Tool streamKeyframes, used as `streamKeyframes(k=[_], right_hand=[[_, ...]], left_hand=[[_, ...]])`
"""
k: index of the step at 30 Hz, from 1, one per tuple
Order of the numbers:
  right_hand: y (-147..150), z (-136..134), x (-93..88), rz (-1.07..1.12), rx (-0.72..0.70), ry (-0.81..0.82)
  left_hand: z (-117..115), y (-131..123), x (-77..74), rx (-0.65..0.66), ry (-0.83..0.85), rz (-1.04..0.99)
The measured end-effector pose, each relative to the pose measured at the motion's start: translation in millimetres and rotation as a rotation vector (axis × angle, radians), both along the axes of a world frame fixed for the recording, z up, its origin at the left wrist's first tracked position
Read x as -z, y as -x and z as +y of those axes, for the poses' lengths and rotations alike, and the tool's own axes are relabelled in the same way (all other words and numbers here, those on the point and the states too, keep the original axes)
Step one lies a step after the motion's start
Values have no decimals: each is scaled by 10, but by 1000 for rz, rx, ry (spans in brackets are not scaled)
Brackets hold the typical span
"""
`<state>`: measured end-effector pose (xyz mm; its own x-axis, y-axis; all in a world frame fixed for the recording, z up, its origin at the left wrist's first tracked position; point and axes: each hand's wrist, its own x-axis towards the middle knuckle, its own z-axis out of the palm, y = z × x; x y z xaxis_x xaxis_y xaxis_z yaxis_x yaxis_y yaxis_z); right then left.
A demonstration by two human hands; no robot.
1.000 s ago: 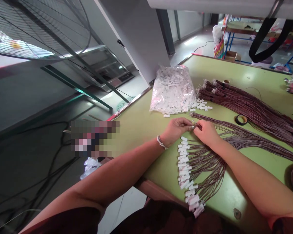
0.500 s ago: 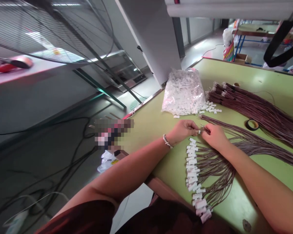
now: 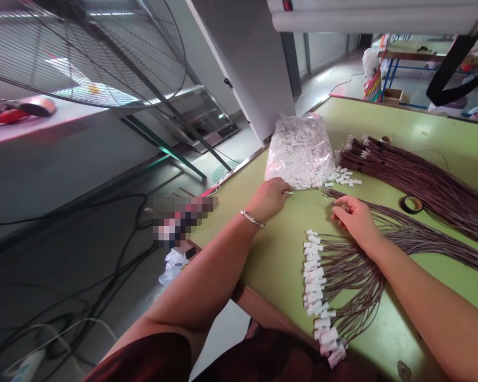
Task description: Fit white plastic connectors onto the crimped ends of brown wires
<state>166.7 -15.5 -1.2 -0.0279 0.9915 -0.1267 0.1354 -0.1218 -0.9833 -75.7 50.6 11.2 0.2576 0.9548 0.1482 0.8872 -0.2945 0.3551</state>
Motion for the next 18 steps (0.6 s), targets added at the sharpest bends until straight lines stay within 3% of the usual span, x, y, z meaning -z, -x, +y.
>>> streamKeyframes(k=[4,7,13,18], right_hand=[[-5,12,24,-66,-13,-76],[13,30,20,-105,27,-126],[58,8,-62,-147,58,-128],[63,-19,-64,-178,64,-165]], left_hand=[[-12,-36,7,49,2,-61],[-122,-134,-65,30,40,-227],[-338,-448,-25,107,629,-861],[-353,-581,87,78,773,-1164]])
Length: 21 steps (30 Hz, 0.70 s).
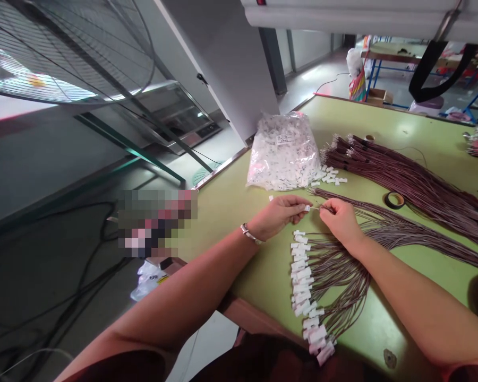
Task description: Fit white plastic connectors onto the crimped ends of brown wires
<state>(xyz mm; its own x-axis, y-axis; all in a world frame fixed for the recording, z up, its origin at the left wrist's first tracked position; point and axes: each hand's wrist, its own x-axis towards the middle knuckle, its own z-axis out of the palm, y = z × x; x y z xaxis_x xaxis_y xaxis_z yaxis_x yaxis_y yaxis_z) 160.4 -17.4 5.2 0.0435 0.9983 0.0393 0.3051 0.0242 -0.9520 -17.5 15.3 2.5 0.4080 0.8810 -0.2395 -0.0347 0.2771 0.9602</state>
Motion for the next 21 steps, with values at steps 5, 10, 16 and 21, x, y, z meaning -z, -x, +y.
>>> streamKeyframes(k=[5,10,16,21], right_hand=[[4,-16,9,-28,5,-14],[2,-10,19,-58,-9,-14],[-11,8,25,-99,15,-9],[-22,5,54,-96,-28,13]], left_hand=[[-1,-6,-23,-12,83,-65],[-1,1,-22,-7,69,-54],[-13,26,-52,-26,114,-136],[-34,-18,-2,-50,-25,-12]])
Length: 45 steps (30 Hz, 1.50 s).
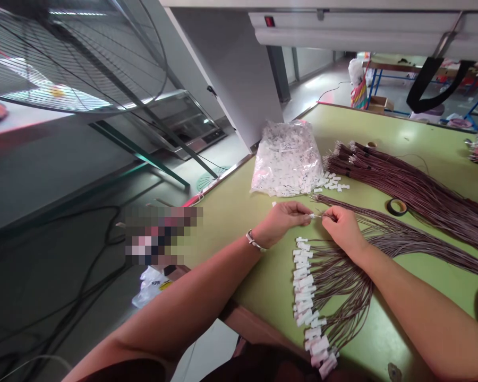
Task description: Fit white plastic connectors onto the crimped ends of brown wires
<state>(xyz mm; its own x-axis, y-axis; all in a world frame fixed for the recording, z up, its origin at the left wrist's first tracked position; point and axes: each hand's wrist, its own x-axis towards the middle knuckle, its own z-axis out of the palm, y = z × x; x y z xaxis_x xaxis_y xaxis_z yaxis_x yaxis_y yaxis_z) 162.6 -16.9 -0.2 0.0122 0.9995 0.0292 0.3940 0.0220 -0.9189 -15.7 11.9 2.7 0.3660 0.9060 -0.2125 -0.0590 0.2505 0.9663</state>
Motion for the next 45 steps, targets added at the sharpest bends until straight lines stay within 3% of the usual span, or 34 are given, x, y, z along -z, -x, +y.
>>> streamKeyframes(k=[4,8,13,17,21,25,28,31,35,40,45], right_hand=[[-1,15,10,31,-27,60],[-8,49,-1,48,1,66],[-24,81,-68,151,-53,222],[-21,90,-118,238,-62,329],[-42,98,-95,153,-83,242],[-81,77,-26,-48,-68,55],[-97,27,9,-306,-99,-186],[-94,-31,9,-636,-177,-414],[-83,-56,-18,-867,-211,-500],[-76,1,-31,-654,-149,-397],[-68,39,-6,-378,-77,-220]], left_hand=[[-20,-122,86,-37,-176,114],[-24,-185,121,-95,-490,291],[5,-111,120,53,-902,397],[6,-115,120,102,-1046,404],[-13,-186,119,78,-913,358],[-9,-213,134,-27,-527,331],[15,-203,139,-48,-279,239],[43,-180,115,-31,-198,161],[64,-148,62,26,-157,122],[43,-142,42,68,-157,110],[26,-153,58,4,-197,122]])
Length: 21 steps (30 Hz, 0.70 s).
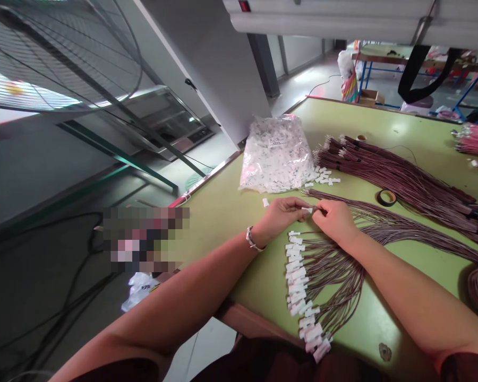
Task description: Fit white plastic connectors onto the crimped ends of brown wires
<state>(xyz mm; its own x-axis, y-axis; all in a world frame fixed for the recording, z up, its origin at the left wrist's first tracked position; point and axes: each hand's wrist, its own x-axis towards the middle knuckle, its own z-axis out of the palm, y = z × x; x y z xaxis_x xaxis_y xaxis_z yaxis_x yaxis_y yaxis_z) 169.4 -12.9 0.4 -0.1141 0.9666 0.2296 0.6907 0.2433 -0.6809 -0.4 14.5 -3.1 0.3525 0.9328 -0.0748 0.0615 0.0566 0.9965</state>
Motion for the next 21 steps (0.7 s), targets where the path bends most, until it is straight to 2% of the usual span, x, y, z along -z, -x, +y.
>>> streamKeyframes(k=[4,11,17,21], right_hand=[[-9,1,31,142,16,76],[11,-27,17,112,-21,2],[1,-22,26,188,-26,55],[13,-19,36,164,-17,25]], left_hand=[[22,25,7,36,56,-31],[47,70,-6,83,111,-67],[73,110,-5,128,107,-107],[64,78,2,123,89,-90]])
